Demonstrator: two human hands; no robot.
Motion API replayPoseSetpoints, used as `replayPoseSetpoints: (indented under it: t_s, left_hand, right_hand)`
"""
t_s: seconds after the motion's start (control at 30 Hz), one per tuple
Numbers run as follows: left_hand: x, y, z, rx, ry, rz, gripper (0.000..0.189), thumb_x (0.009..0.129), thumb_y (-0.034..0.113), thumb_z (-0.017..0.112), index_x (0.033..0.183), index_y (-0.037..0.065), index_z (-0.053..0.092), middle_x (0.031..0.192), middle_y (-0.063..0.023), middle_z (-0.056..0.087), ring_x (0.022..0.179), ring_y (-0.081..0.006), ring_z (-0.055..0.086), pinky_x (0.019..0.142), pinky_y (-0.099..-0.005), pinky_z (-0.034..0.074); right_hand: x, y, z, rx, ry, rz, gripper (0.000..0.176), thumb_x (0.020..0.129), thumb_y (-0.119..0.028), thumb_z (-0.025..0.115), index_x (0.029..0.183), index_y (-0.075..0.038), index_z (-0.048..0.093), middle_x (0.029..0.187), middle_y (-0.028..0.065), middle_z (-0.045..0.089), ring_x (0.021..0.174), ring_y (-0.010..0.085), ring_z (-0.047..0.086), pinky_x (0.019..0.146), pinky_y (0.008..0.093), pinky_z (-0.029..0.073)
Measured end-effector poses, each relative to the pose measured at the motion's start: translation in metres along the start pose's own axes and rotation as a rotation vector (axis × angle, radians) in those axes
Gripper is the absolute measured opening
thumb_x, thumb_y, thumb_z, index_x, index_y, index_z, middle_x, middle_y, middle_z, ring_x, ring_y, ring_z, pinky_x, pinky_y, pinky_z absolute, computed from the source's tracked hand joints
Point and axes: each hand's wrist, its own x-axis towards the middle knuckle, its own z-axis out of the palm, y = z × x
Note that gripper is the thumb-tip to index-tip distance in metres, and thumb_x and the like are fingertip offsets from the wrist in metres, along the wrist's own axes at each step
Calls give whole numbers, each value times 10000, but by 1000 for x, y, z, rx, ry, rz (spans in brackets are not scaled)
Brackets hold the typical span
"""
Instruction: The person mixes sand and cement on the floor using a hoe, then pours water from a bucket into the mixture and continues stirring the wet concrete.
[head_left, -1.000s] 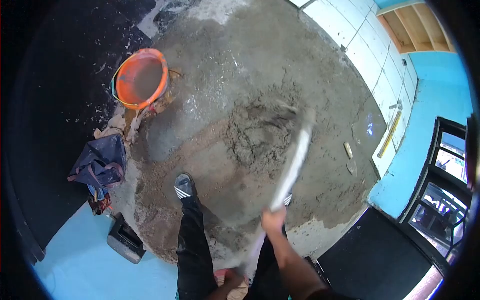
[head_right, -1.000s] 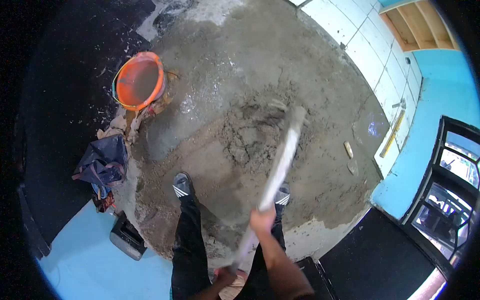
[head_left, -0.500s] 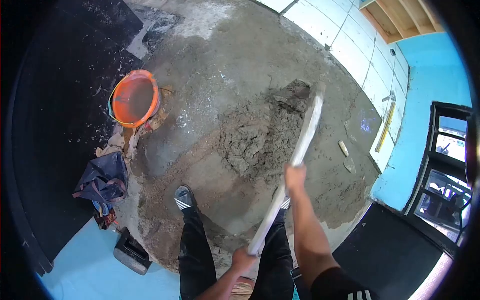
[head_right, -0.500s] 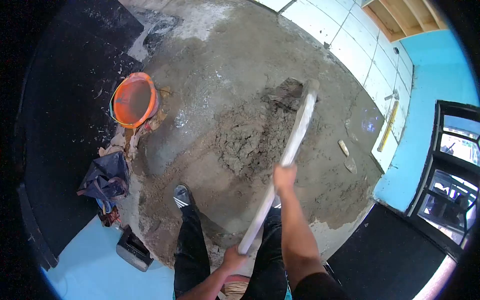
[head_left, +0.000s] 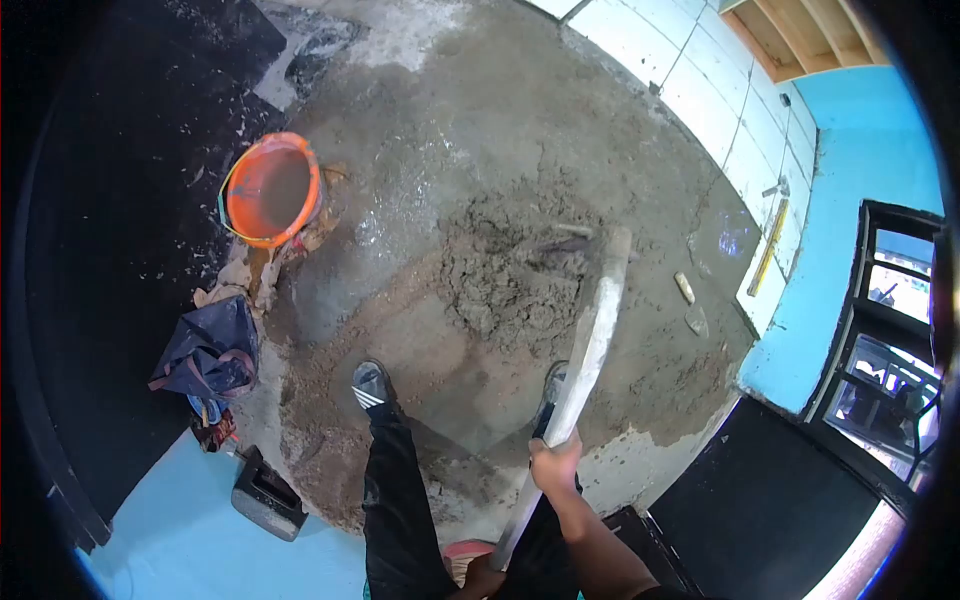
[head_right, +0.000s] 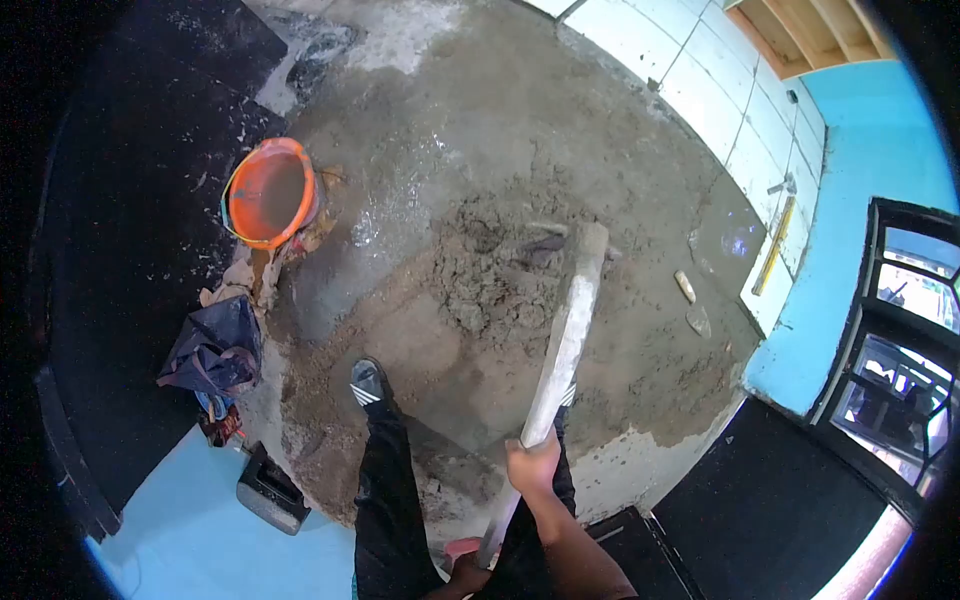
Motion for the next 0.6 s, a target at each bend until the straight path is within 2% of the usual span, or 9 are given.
replayPoseSetpoints:
  t_s: [0.03, 0.1, 0.13, 0.17, 0.2, 0.33, 0.37, 0.53, 0.6]
  left_hand:
    - [2, 11, -19, 53, -222, -195, 499, 710, 321, 726, 1120, 50, 641, 1042, -173, 683, 1022, -321, 640, 830, -409, 510]
    - [40, -19, -16, 83, -152, -343, 499, 703, 322, 732, 1108, 44, 647, 1039, -175, 685, 1022, -328, 641, 852, -409, 506]
    - [49, -30, -16, 98, -114, -414, 499, 699, 322, 735, 1102, 41, 650, 1037, -176, 686, 1022, -331, 641, 862, -409, 505]
    - [53, -26, -28, 56, -73, -412, 473, 702, 301, 724, 1090, 39, 656, 1030, -176, 688, 1021, -334, 641, 869, -409, 502]
    - [63, -12, -51, 15, -23, -405, 448, 705, 281, 714, 1078, 38, 662, 1023, -176, 689, 1020, -337, 642, 877, -410, 500]
    - [41, 1, -42, 34, 94, -294, 375, 687, 163, 652, 1032, 19, 676, 932, -201, 694, 959, -343, 665, 833, -431, 512]
    - [32, -2, -31, 63, 140, -239, 377, 676, 141, 645, 1030, 13, 674, 899, -210, 695, 933, -343, 674, 808, -440, 519]
    - [32, -23, -17, 81, -112, -236, 474, 646, 113, 635, 1110, 13, 632, 932, -211, 686, 935, -372, 655, 831, -434, 514]
    - [53, -59, -7, -38, -45, -396, 426, 663, 133, 627, 1078, 47, 660, 998, -199, 682, 983, -362, 645, 872, -426, 503]
  right_hand:
    - [-3, -3, 1, 56, -4, 0, 468, 669, 4, 635, 1127, 49, 549, 974, 130, 636, 887, 261, 625, 836, 365, 486]
    - [25, 24, 26, -131, 27, -112, 477, 686, -58, 691, 1133, 46, 565, 1034, 214, 659, 981, 305, 649, 868, 377, 488]
    - [51, 51, 45, -240, 8, 0, 496, 699, -140, 699, 1129, 66, 559, 1042, 243, 652, 984, 321, 649, 851, 385, 496]
    - [87, 39, 62, -376, -233, 485, 550, 703, -233, 706, 1129, 80, 554, 1037, 255, 648, 982, 352, 643, 850, 404, 496]
    - [73, 22, 79, -415, -35, 381, 554, 697, -283, 710, 1083, 87, 569, 995, 259, 653, 963, 367, 645, 848, 418, 494]
    - [75, 70, 71, -270, 74, 246, 464, 693, -213, 718, 1027, 79, 582, 969, 245, 661, 954, 370, 648, 843, 410, 495]
    - [50, 22, 48, -169, 13, 150, 457, 699, -150, 711, 1072, 70, 566, 1003, 231, 658, 968, 357, 644, 844, 396, 495]
    - [-14, 0, 9, -110, 82, -152, 466, 716, -105, 711, 1117, 65, 546, 1027, 202, 658, 961, 323, 641, 866, 372, 476]
    - [4, 42, 32, -43, 56, -28, 484, 717, -119, 719, 1126, 69, 541, 1039, 217, 651, 971, 325, 637, 878, 369, 470]
